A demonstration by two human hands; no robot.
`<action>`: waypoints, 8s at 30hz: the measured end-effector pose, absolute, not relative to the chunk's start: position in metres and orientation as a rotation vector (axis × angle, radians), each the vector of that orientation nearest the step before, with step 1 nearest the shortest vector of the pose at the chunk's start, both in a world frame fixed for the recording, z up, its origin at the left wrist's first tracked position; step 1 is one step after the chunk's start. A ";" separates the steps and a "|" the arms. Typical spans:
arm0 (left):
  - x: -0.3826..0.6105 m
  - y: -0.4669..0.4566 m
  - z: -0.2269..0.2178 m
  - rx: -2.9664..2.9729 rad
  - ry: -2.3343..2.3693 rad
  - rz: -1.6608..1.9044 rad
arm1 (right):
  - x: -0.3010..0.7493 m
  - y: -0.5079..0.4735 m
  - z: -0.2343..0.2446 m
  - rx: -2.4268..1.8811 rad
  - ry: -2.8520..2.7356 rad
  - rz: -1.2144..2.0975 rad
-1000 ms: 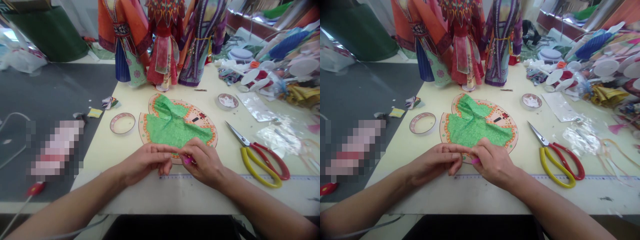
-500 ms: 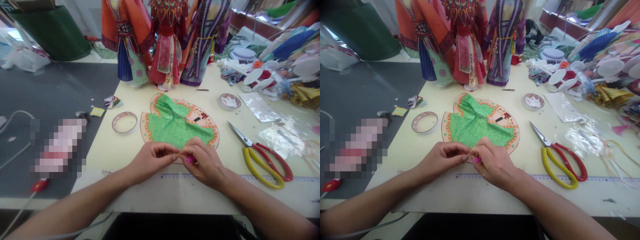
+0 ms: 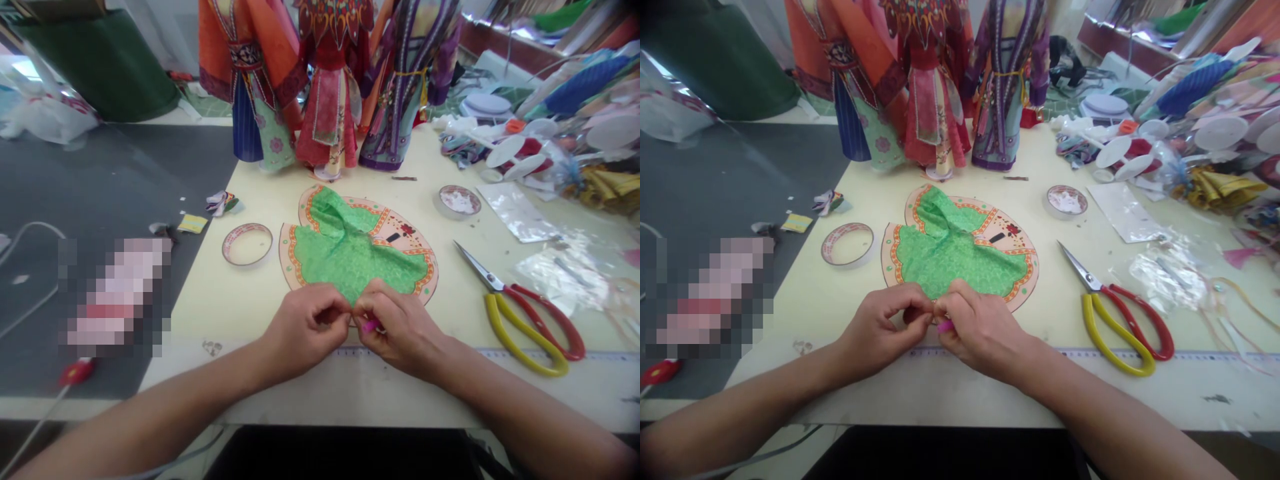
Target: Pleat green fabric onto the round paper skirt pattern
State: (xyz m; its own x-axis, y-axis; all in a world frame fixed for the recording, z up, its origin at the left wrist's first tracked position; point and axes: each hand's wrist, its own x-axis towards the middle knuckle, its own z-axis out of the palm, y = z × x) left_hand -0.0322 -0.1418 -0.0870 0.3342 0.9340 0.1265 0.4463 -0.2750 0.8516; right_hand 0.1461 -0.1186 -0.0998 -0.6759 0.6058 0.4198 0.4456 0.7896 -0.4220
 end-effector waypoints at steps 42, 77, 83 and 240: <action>-0.036 -0.134 -0.091 0.819 0.979 0.767 | 0.149 -0.116 -0.096 -0.818 -2.186 0.671; -0.036 -0.135 -0.089 0.877 1.058 0.803 | 0.148 -0.114 -0.088 -0.778 -2.087 0.818; -0.036 -0.135 -0.088 0.883 1.085 0.819 | 0.147 -0.113 -0.085 -0.801 -2.071 0.851; -0.026 -0.150 -0.112 2.942 0.738 0.604 | 0.166 -0.105 -0.083 -1.206 -2.016 1.133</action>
State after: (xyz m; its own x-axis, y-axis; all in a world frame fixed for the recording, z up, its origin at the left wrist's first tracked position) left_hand -0.0264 -0.1498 -0.1121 0.8101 0.4633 0.3594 0.4442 -0.8850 0.1396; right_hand 0.1659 -0.1047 -0.0826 -0.4633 0.8860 0.0192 0.4445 0.2510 -0.8599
